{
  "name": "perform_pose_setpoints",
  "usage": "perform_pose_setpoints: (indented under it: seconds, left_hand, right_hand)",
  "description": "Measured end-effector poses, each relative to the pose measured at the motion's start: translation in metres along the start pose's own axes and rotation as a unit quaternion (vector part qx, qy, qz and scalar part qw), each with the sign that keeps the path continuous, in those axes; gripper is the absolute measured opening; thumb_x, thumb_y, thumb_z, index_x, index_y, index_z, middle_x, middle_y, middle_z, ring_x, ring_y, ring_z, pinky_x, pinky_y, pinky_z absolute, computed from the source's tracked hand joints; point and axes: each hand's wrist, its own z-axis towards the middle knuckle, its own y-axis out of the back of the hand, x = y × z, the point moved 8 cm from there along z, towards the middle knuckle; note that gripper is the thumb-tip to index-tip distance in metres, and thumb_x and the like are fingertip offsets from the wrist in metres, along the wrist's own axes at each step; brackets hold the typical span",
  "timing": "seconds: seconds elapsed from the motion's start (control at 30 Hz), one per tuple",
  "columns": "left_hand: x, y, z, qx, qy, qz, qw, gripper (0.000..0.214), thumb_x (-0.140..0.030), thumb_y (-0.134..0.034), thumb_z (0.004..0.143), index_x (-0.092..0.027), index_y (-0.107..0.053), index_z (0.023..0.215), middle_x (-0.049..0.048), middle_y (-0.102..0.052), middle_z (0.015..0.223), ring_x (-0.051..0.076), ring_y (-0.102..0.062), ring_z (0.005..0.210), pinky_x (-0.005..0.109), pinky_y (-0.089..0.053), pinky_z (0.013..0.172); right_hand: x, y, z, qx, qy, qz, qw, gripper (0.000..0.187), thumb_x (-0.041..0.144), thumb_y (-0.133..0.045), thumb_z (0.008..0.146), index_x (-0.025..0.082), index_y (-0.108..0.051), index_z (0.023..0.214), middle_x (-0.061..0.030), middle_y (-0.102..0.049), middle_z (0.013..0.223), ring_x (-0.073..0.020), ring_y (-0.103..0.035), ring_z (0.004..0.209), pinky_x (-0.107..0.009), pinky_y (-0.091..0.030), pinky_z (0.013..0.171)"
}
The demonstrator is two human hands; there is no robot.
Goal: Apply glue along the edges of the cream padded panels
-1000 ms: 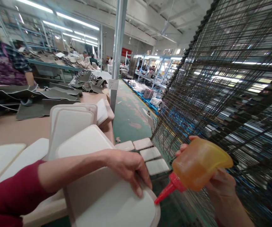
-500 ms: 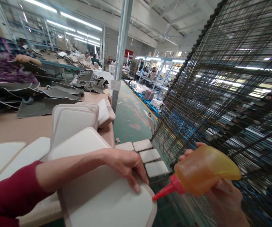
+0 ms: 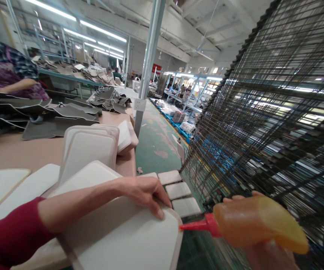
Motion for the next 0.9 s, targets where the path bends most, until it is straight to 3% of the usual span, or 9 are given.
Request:
perform_pose_setpoints:
  seconds: [0.1,0.2,0.33,0.53,0.67,0.8,0.9]
  left_hand:
    - [0.006,0.006,0.000,-0.026,0.005,-0.009,1.000,0.044,-0.041,-0.071,0.067,-0.009,-0.070,0.097,0.0013,-0.068,0.084,0.014,-0.057,0.074,0.015,-0.044,0.063]
    - [0.009,0.010,0.001,-0.040,0.011,-0.028,0.999,0.042,-0.043,-0.068,0.069,-0.010,-0.071,0.096,0.0006,-0.068,0.084,0.014,-0.058,0.074,0.016,-0.045,0.063]
    - [0.011,0.013,0.002,-0.045,0.024,-0.061,0.997,0.041,-0.043,-0.067,0.070,-0.012,-0.070,0.096,-0.0003,-0.068,0.083,0.013,-0.058,0.072,0.016,-0.045,0.062]
    - [0.018,0.020,0.002,-0.057,0.038,-0.069,0.995,0.037,-0.040,-0.067,0.070,-0.013,-0.070,0.095,-0.0006,-0.067,0.077,0.013,-0.058,0.070,0.016,-0.045,0.059]
    - [0.022,0.027,0.003,-0.076,0.036,-0.056,0.995,0.036,-0.040,-0.067,0.070,-0.013,-0.070,0.094,0.0003,-0.067,0.081,0.013,-0.058,0.069,0.016,-0.044,0.059]
    - [0.027,0.031,0.002,-0.086,0.025,-0.063,0.994,0.037,-0.041,-0.068,0.069,-0.013,-0.071,0.093,0.0002,-0.066,0.082,0.012,-0.057,0.069,0.015,-0.043,0.057]
    - [0.033,0.031,0.002,-0.080,0.034,-0.088,0.992,0.039,-0.041,-0.068,0.068,-0.013,-0.070,0.096,0.0004,-0.067,0.080,0.012,-0.057,0.067,0.016,-0.045,0.057]
  right_hand:
    - [-0.001,0.001,-0.003,-0.029,0.009,0.008,0.999,0.071,0.045,-0.057,0.071,0.035,-0.026,0.133,-0.0018,-0.057,0.119,-0.0293,-0.048,0.115,-0.052,-0.043,0.094]
    - [-0.001,0.001,-0.002,-0.048,0.015,0.012,0.999,0.066,0.045,-0.051,0.076,0.036,-0.021,0.135,-0.0026,-0.055,0.121,-0.0297,-0.050,0.112,-0.055,-0.045,0.089]
    - [0.002,-0.005,-0.004,-0.070,0.009,0.013,0.997,0.062,0.043,-0.052,0.077,0.038,-0.025,0.133,0.0010,-0.053,0.125,-0.0263,-0.050,0.113,-0.049,-0.048,0.087]
    - [-0.001,0.001,-0.005,-0.140,-0.054,0.034,0.988,0.081,0.054,-0.070,0.055,0.042,-0.036,0.128,0.0072,-0.032,0.141,-0.0259,-0.037,0.125,-0.031,-0.054,0.067]
    - [-0.021,0.014,0.000,-0.127,-0.144,0.068,0.979,0.095,0.044,-0.076,0.039,0.044,-0.037,0.126,0.0111,-0.032,0.141,-0.0233,-0.050,0.113,-0.030,-0.055,0.062]
    - [-0.016,0.009,-0.004,-0.097,-0.078,0.057,0.991,0.076,0.051,-0.064,0.059,0.045,-0.032,0.127,0.0121,-0.029,0.142,-0.0207,-0.044,0.119,-0.031,-0.053,0.076]
    - [-0.013,0.000,-0.010,-0.080,-0.057,0.033,0.995,0.071,0.054,-0.062,0.062,0.041,-0.035,0.127,0.0087,-0.040,0.137,-0.0200,-0.042,0.121,-0.031,-0.049,0.087]
